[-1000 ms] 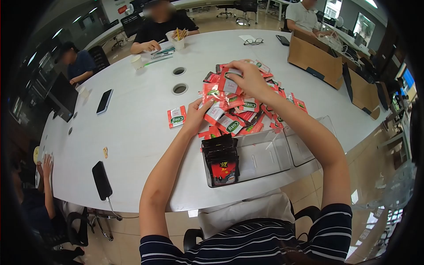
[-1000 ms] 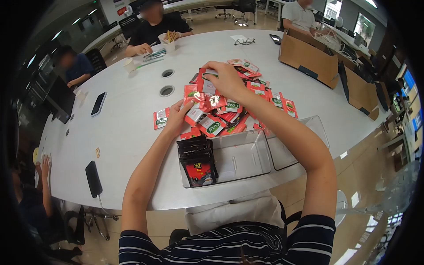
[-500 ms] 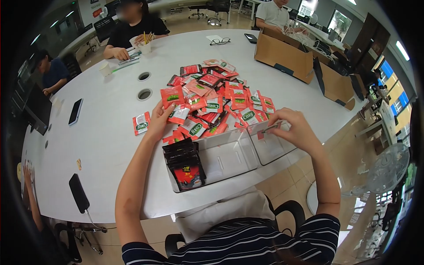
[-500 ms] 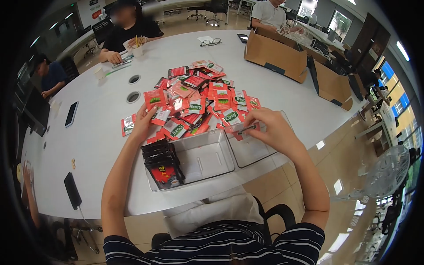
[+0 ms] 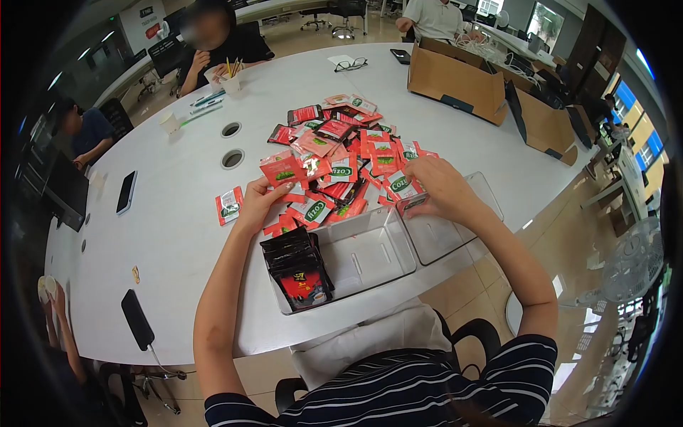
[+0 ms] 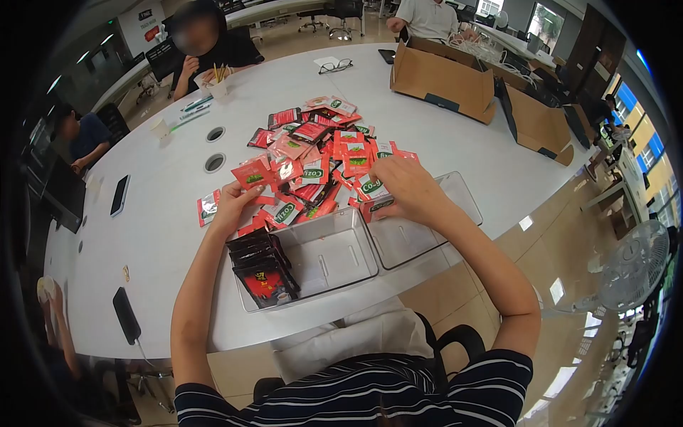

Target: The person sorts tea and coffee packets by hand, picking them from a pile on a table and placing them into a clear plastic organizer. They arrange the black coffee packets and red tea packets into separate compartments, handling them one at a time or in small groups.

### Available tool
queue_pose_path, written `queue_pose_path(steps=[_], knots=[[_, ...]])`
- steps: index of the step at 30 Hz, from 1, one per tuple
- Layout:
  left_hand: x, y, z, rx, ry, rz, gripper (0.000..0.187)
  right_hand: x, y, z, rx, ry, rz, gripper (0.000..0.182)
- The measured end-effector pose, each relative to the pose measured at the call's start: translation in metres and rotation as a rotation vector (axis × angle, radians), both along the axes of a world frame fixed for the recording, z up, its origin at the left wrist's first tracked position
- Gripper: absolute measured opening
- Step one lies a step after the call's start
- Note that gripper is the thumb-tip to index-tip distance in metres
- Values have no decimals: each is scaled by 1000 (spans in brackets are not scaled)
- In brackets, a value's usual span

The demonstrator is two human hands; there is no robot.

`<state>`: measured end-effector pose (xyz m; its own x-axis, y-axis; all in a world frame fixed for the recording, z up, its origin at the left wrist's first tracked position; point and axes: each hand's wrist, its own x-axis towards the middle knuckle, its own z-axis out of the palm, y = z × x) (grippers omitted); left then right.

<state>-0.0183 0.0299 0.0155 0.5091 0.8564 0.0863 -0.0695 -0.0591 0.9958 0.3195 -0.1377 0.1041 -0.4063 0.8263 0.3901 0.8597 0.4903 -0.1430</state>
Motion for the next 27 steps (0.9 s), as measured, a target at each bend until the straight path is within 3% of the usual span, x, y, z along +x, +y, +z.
queue_pose_path(steps=[21,24,27], knots=[[0,5,-5,16,-7,-6,26,-7,3,25,-159,53,4,62],[-1,7,-9,6,11,9,29,-18,-4,51,-278,246,-45,56],[0,5,-5,-21,-14,13,30,-20,19,53,-188,174,74,40]])
